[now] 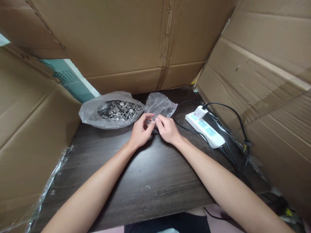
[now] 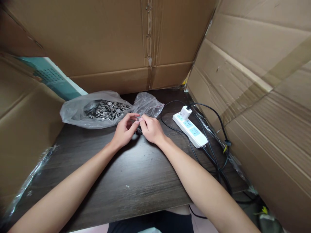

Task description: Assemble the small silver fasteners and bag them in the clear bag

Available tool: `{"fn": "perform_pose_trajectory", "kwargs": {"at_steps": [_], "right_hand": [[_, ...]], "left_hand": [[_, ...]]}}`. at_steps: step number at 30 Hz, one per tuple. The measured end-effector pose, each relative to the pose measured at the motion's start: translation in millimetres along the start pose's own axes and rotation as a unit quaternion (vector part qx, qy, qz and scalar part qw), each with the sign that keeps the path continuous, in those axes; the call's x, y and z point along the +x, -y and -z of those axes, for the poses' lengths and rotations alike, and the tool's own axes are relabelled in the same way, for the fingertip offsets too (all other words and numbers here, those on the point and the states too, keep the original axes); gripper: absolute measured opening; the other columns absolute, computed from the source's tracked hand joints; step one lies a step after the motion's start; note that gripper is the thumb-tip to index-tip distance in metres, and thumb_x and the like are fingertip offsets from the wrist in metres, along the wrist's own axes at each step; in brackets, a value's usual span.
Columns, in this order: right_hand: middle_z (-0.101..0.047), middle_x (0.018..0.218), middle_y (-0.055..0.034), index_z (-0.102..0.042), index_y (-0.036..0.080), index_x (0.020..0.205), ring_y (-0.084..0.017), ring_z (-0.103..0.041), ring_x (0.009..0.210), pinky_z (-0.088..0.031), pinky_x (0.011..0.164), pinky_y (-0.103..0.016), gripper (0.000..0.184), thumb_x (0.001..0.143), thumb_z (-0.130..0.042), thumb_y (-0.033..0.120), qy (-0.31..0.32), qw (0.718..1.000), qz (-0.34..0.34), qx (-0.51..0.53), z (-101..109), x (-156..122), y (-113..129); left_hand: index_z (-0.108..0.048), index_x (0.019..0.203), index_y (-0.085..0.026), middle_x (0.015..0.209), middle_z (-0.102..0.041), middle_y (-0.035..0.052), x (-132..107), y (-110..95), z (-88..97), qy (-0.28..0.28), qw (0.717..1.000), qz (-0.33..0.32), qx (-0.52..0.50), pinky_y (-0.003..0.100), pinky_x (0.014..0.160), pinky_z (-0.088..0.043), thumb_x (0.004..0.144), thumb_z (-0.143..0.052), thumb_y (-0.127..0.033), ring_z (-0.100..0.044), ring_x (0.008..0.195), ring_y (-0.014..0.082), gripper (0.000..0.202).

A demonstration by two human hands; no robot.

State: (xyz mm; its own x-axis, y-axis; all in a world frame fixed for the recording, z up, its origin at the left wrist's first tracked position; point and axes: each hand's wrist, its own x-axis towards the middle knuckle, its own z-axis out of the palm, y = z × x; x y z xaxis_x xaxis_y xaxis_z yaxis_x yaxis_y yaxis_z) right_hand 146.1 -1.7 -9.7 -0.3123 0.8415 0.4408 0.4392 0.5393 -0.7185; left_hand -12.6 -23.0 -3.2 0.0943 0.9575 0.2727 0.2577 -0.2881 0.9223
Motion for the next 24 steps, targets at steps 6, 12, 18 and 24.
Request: {"fn": "perform_pose_trajectory", "kwargs": {"at_steps": [6,12,18,24], "right_hand": [[-0.052,0.067,-0.0004,-0.045,0.021,0.077,-0.014,-0.045,0.059,-0.033,0.062,-0.029,0.030,0.104,-0.040,0.033,0.003,1.000,-0.009,0.009,1.6,-0.6,1.3],[-0.051,0.066,0.0001,-0.042,0.022,0.075,-0.014,-0.045,0.059,-0.032,0.061,-0.029,0.032,0.104,-0.040,0.033,-0.005,1.000,-0.011,0.019,1.2,0.7,0.6],[-0.050,0.065,0.0007,-0.040,0.022,0.073,-0.013,-0.045,0.059,-0.031,0.061,-0.029,0.034,0.104,-0.040,0.036,-0.016,0.999,-0.012,0.030,0.2,1.3,-0.8],[-0.047,0.064,0.0012,-0.040,0.022,0.072,-0.013,-0.043,0.059,-0.032,0.061,-0.029,0.035,0.104,-0.040,0.037,-0.014,0.999,-0.018,0.038,1.9,2.1,0.0]], "left_hand": [[-0.063,0.119,-0.016,0.104,-0.068,0.0076,-0.5,-1.9,0.9,0.013,1.000,-0.013,0.002,0.023,0.059,-0.045,0.089,-0.065,-0.031,-0.057,0.063,0.0096,0.033],[-0.064,0.117,-0.016,0.106,-0.069,0.0088,-0.4,-0.9,0.6,-0.007,1.000,-0.011,-0.006,0.023,0.062,-0.046,0.090,-0.065,-0.033,-0.061,0.071,0.0122,0.032],[-0.065,0.115,-0.016,0.105,-0.071,0.0081,-0.5,-1.2,-1.0,-0.033,0.999,-0.009,-0.026,0.021,0.057,-0.044,0.087,-0.070,-0.034,-0.056,0.062,0.0085,0.034],[-0.070,0.108,-0.014,0.104,-0.074,0.0079,0.0,-1.5,-0.1,-0.038,0.999,-0.011,-0.021,0.020,0.053,-0.044,0.083,-0.074,-0.034,-0.053,0.055,0.0061,0.032]]}}
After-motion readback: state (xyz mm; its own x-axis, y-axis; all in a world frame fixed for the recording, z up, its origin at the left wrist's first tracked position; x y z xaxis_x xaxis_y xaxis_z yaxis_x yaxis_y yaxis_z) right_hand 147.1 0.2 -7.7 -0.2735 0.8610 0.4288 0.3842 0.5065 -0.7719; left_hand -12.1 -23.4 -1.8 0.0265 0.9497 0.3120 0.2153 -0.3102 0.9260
